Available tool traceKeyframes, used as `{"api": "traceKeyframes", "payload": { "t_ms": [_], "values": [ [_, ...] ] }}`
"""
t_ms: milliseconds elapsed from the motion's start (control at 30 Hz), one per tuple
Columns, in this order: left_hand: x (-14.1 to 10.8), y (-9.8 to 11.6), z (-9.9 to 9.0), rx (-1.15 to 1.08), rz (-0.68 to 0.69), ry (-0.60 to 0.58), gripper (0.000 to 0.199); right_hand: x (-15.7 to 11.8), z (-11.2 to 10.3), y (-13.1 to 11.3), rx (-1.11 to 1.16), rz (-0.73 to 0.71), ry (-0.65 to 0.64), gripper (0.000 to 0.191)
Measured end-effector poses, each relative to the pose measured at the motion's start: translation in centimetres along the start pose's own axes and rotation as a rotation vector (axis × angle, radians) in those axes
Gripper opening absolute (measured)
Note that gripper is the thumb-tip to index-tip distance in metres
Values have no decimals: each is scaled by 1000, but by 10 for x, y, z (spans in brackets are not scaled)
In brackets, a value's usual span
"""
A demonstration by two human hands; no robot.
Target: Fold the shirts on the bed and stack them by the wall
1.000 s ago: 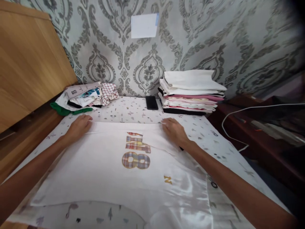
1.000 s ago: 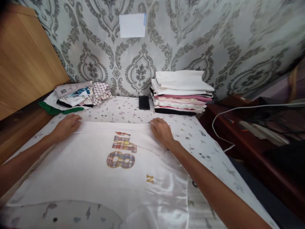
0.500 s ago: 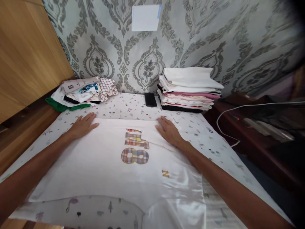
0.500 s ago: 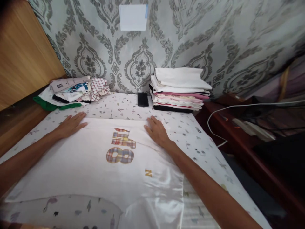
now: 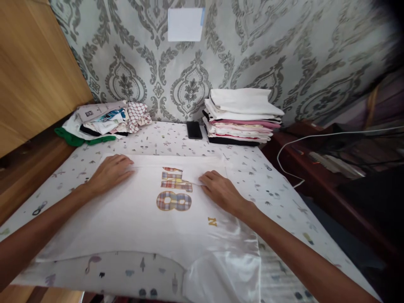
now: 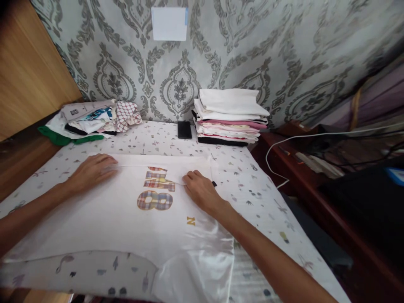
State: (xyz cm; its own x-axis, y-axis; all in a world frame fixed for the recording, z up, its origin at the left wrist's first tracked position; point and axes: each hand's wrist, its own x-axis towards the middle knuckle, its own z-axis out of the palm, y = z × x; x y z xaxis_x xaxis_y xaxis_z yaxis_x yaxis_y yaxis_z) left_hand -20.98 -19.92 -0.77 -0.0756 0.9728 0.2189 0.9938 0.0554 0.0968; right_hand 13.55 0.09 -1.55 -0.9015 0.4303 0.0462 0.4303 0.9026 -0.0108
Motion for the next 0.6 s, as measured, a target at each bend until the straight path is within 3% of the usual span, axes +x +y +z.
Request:
{"api": "traceKeyframes", "payload": {
  "t_ms": [167, 300, 400, 500, 600],
  "values": [
    [13, 40, 13, -116, 146, -1, 32, 6, -1, -2, 46, 104, 37, 25],
    [40, 81, 23, -192, 241, -8, 28, 6, -5, 6, 123, 185, 147, 25],
    [64, 108, 29, -235, 262, -26, 32, 6, -10, 10, 82, 162, 221, 25],
    [80, 122, 39, -221, 275, -45, 38, 2, -12, 9, 29, 80, 196, 25],
    [85, 125, 52, -199, 261, -103, 41, -4, -10, 7, 20, 32, 94, 25]
  ]
}}
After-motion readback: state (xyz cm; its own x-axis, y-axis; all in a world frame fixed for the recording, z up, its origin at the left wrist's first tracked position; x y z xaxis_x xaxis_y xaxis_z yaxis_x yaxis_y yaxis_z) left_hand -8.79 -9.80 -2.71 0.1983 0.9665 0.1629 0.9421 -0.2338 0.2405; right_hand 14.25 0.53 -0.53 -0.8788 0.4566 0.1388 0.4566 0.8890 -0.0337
